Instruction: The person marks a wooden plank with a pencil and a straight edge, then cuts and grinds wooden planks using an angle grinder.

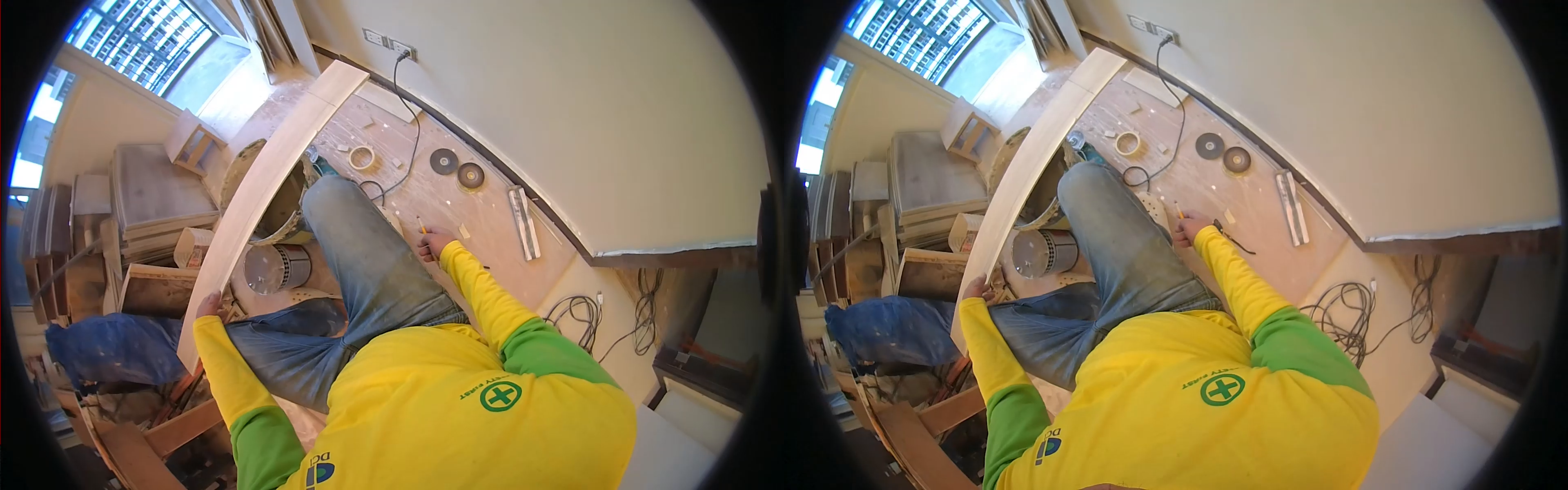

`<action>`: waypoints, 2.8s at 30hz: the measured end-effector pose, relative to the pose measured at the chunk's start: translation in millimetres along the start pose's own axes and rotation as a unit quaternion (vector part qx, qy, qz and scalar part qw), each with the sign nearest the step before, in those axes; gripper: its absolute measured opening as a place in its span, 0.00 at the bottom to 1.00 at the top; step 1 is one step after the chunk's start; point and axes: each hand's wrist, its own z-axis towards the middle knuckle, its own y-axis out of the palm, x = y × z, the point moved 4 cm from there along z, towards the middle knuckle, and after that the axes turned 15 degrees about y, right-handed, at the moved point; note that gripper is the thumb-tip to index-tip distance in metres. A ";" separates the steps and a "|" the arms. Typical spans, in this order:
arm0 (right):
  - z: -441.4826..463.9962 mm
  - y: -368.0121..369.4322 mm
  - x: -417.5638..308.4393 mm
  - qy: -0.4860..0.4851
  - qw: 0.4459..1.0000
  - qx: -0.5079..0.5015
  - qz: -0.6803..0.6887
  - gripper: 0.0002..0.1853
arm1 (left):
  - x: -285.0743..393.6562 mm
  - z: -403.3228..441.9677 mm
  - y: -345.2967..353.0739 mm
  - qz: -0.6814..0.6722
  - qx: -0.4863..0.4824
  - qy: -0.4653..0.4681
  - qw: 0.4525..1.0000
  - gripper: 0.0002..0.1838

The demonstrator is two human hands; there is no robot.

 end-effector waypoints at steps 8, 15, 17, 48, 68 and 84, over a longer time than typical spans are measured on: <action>79.9 -72.9 25.5 0.035 0.980 0.151 -0.125 0.08 | 74.6 9.7 65.3 0.037 0.022 0.123 0.991 0.30; 164.8 -65.2 -9.5 -0.008 0.873 0.318 -0.370 0.16 | 93.0 4.1 77.1 -0.087 0.026 0.084 0.992 0.24; 179.0 -36.5 -45.7 -0.018 0.865 0.313 -0.392 0.19 | 81.1 5.1 68.2 -0.076 0.043 0.070 0.994 0.24; 96.4 -161.4 -16.4 -0.015 0.802 0.479 -0.356 0.24 | 81.0 9.8 65.6 -0.104 0.079 0.037 0.991 0.21; 78.3 -137.1 79.4 0.136 0.981 0.134 -0.020 0.06 | 24.4 -3.7 43.1 -0.162 0.057 0.071 0.983 0.22; -230.6 95.8 -167.7 -0.490 0.848 -0.194 -0.059 0.21 | 58.5 4.8 75.1 -0.093 -0.043 0.037 0.994 0.22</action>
